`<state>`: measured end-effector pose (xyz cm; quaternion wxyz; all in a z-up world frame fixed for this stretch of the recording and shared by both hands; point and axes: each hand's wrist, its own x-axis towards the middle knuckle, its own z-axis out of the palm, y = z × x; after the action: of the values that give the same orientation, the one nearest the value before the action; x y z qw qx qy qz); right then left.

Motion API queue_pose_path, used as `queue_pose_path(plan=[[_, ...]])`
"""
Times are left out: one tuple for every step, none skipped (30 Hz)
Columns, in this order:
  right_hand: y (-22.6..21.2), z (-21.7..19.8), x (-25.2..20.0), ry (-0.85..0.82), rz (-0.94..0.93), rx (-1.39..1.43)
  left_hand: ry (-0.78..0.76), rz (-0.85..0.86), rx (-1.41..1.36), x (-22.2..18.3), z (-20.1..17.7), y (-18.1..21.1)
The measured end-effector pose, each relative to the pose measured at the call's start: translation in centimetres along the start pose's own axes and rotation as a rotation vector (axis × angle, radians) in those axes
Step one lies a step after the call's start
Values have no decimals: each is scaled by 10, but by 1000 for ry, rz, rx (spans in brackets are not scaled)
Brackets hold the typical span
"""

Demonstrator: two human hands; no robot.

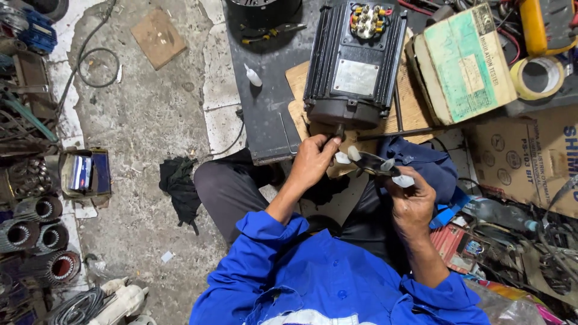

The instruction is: Securing a plastic cooling fan to an electric motor shaft using adhesive and a hammer.

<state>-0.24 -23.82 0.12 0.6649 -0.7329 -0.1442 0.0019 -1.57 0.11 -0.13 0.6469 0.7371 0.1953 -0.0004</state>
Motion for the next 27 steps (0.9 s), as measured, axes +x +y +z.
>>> queue_pose_path(plan=[[0, -1, 0, 0, -2, 0, 1, 2, 0, 0, 0, -1], [1, -2, 1, 2, 2, -2, -1, 2, 4, 1, 0, -2], [2, -2, 1, 3, 6, -4, -1, 1, 8, 1, 0, -3], [2, -3, 0, 2, 5, -4, 0, 1, 8, 0, 0, -3], [3, -3, 1, 7, 11, 0, -3, -6, 9, 1, 0, -3], [3, -4, 1, 12, 16, 3, -5, -13, 9, 1, 0, -3], [3, -3, 2, 13, 14, 4, -5, -11, 10, 1, -1, -4], [2, -3, 2, 13, 16, -4, -9, -14, 6, 2, -1, -5], [2, -4, 3, 14, 18, -14, -15, -18, 2, 2, 0, -5], [0, -3, 5, 15, 16, -14, -16, -16, 2, 3, 0, -4], [-2, -2, 5, 9, 15, -12, -11, -18, -3, 2, 0, -3], [-4, -2, 6, 4, 13, -9, -7, -20, -7, 2, -1, -2], [-3, -1, 7, 5, 12, -10, -8, -18, -7, 2, -1, -2], [-2, -1, 8, 2, 7, -16, -7, -24, -3, 2, -1, -1], [-2, -1, 8, -3, 3, -21, -5, -31, 1, 2, -1, 0], [-1, -1, 8, -2, 2, -21, -5, -30, 1, 2, -1, -1], [-1, -2, 8, 1, 9, -17, -9, -35, 2, 3, -1, -2], [-1, -3, 8, 3, 16, -13, -13, -40, 4, 3, -1, -2], [-1, -2, 8, 3, 16, -13, -13, -40, 4, 4, -1, -2], [-1, -1, 9, 2, 18, -12, -13, -43, 2, 4, -1, -1], [-1, -1, 9, 1, 21, -11, -14, -48, 0, 3, -1, -1], [-1, -2, 9, 0, 22, -12, -14, -49, -1, 3, -1, -2], [-1, -2, 10, 5, 28, 1, -14, -48, -9, 4, -2, -2], [-1, -3, 10, 10, 33, 13, -15, -48, -16, 4, -2, -2], [1, -4, 10, 9, 34, 13, -13, -49, -17, 4, -2, -1], [3, -4, 9, 12, 41, 21, -14, -52, -31, 3, -2, 0], [5, -5, 8, 17, 47, 29, -16, -53, -46, 3, -2, 2]])
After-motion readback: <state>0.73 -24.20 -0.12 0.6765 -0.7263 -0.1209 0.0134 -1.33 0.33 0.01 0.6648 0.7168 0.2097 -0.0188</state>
